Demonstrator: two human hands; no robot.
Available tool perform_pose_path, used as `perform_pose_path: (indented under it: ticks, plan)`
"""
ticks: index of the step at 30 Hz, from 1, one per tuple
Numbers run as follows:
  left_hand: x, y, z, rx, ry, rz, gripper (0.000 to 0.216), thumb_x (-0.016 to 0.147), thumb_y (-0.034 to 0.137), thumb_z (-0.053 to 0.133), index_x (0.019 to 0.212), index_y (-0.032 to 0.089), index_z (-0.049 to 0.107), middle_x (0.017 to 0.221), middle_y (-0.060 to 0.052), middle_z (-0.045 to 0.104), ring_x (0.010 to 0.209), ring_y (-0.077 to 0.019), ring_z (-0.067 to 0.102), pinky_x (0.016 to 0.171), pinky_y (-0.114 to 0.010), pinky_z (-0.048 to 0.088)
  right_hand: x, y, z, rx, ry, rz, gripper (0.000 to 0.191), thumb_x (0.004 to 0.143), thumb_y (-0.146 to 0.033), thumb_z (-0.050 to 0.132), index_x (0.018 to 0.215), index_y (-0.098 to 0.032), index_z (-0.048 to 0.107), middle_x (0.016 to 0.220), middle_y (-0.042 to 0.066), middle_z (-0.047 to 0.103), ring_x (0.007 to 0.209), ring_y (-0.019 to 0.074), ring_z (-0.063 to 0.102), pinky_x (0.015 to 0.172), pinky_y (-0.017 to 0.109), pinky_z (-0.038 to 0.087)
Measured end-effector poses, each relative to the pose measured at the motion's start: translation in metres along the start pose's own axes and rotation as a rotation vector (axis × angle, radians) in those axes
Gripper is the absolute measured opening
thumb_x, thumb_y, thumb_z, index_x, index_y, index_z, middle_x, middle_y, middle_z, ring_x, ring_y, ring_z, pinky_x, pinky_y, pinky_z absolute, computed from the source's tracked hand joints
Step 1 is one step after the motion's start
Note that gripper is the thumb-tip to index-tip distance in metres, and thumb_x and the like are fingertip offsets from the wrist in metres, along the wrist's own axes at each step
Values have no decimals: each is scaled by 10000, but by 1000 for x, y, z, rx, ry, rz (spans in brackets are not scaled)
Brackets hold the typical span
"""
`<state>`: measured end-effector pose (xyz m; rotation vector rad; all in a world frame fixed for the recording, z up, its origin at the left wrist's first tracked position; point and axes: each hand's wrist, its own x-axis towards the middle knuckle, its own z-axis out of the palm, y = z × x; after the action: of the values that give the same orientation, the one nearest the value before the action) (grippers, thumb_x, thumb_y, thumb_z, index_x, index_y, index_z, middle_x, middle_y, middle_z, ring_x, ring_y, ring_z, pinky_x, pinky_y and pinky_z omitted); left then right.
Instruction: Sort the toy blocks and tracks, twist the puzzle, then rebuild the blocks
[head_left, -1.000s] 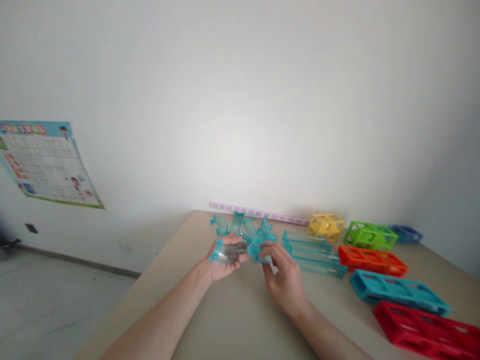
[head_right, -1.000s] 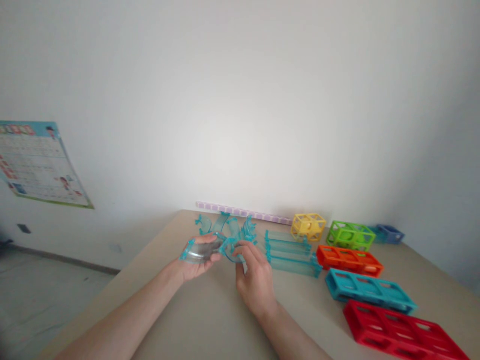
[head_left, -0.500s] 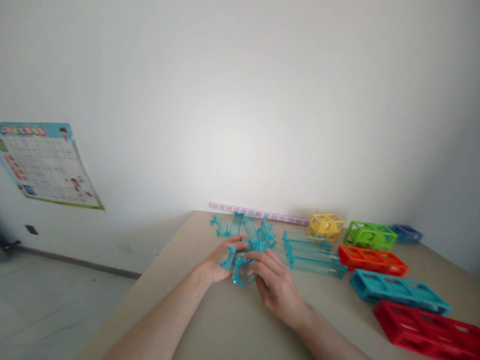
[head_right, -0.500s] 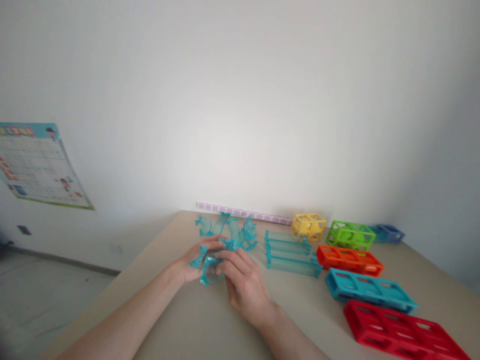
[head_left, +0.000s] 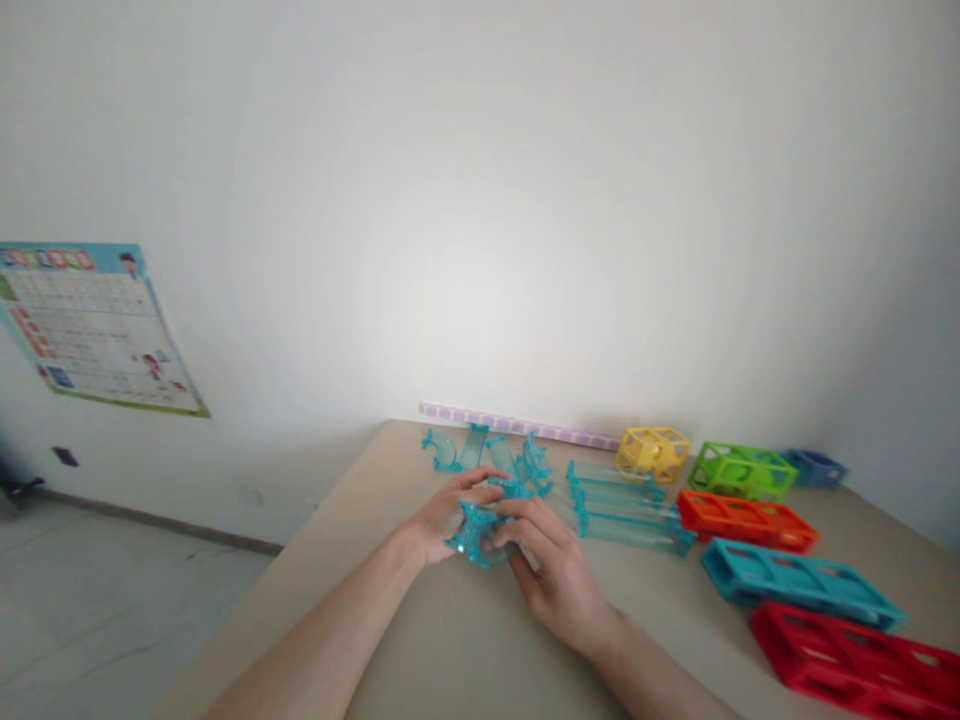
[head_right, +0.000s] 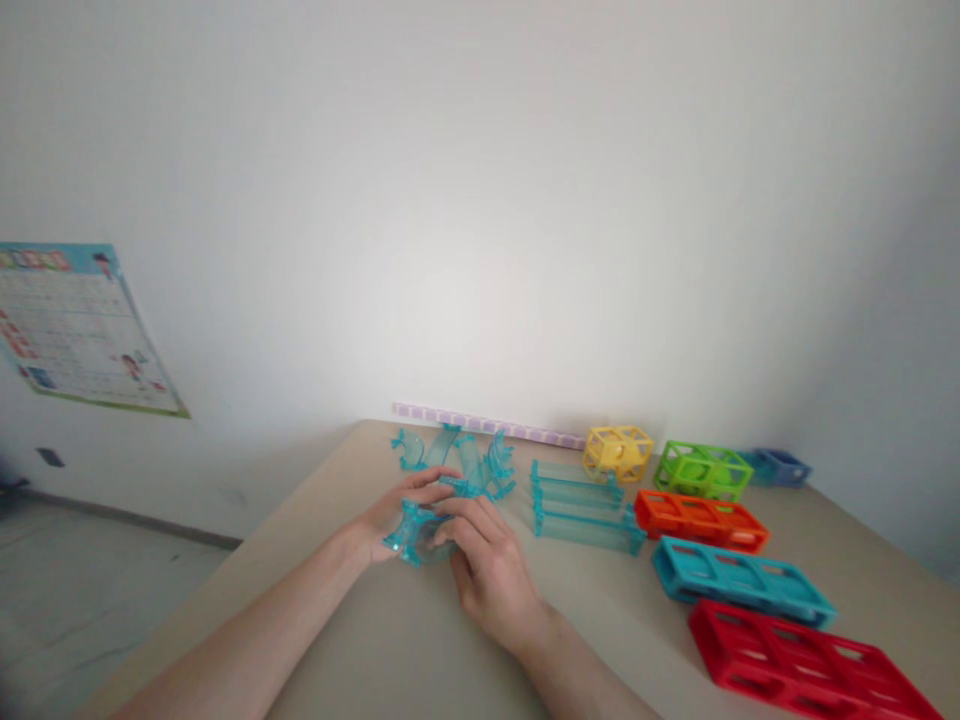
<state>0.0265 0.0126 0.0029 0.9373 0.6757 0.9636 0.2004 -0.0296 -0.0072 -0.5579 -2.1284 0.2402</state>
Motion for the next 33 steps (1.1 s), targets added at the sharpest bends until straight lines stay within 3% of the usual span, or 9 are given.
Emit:
perform_pose_path:
  ticks: [10, 12, 15, 19, 22, 24, 27, 33]
  plan:
    - [-1, 0, 3, 52, 28, 54, 352, 657, 287, 764, 963, 167, 638, 649, 4, 590, 553, -107, 553, 543, -217, 425, -1, -3, 1, 35, 11, 38, 280, 802, 10, 444, 932, -225, 522, 1119, 78, 548, 1040, 200, 526, 884, 339, 431]
    - [-1, 2, 3, 51, 57, 115, 367, 658, 300, 766, 977, 174, 636, 686, -1, 604, 576, -107, 565, 546, -212, 435, -1, -4, 1, 14, 33, 68, 274, 808, -9, 435, 944, -224, 536, 1218, 94, 496, 1076, 213, 508, 905, 360, 421]
    - [1, 4, 3, 103, 167, 316, 363, 686, 332, 748, 994, 178, 630, 788, -13, 613, 618, -102, 577, 557, -207, 458, -1, -3, 1, -3, 140, 178, 276, 805, -45, 435, 991, -221, 537, 1314, 115, 411, 1106, 235, 488, 879, 373, 430]
    - [5, 2, -1, 318, 357, 562, 335, 747, 381, 689, 1016, 196, 616, 852, -16, 602, 640, -108, 575, 530, -204, 472, -3, 0, 5, 151, 183, 461, 233, 878, -206, 449, 1111, -221, 458, 1107, 105, 550, 950, 218, 564, 726, 328, 474]
    - [7, -2, -6, 459, 416, 655, 302, 787, 379, 646, 1035, 209, 616, 867, -24, 622, 677, -119, 578, 578, -215, 492, -4, 0, 12, 438, 95, 735, 395, 939, -416, 384, 1277, -221, 323, 836, 37, 613, 618, 158, 560, 540, 279, 455]
    - [7, -4, -7, 538, 429, 709, 284, 807, 374, 623, 1037, 210, 624, 925, -45, 638, 731, -136, 589, 620, -230, 504, -5, -1, 17, 611, 57, 844, 527, 923, -513, 387, 1339, -216, 262, 787, 25, 622, 552, 148, 540, 463, 251, 410]
    - [5, -4, -6, 655, 408, 785, 248, 823, 356, 604, 1017, 206, 642, 996, -68, 636, 842, -164, 595, 699, -253, 511, -5, -1, 21, 753, 42, 884, 596, 881, -568, 446, 1330, -202, 301, 819, 45, 646, 592, 152, 565, 438, 228, 375]
    - [0, -4, 0, 837, 346, 878, 198, 831, 324, 596, 983, 208, 649, 989, -73, 603, 913, -173, 576, 776, -272, 502, -3, 6, 20, 811, 27, 946, 587, 835, -557, 513, 1259, -175, 373, 692, 13, 634, 534, 140, 554, 414, 215, 347]
